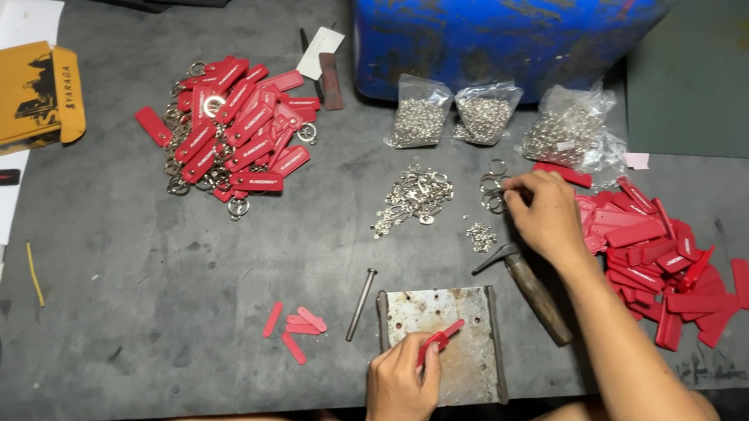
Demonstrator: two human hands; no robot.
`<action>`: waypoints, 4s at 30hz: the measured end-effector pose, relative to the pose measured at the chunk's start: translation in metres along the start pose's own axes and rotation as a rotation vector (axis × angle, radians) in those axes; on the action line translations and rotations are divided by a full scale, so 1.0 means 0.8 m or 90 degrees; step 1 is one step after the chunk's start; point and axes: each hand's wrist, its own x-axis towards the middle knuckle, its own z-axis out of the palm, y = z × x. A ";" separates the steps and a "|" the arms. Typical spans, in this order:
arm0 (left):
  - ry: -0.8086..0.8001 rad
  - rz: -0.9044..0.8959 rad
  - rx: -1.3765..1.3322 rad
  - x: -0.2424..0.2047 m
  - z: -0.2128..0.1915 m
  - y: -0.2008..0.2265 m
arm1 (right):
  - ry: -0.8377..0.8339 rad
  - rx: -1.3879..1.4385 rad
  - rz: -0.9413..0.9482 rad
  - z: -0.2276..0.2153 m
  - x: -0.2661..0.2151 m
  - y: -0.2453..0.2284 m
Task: Assembling metal hardware onto red leather strips using a hammer and jig.
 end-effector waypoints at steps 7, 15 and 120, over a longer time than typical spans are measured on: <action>-0.007 -0.012 -0.007 -0.008 0.007 -0.008 | -0.075 -0.049 0.008 -0.005 -0.014 0.000; 0.068 -0.010 0.052 -0.039 0.064 -0.093 | -0.038 -0.127 -0.154 0.016 -0.019 0.013; -0.105 -0.303 -0.204 -0.041 -0.022 0.049 | -0.115 0.760 0.338 -0.003 -0.264 -0.107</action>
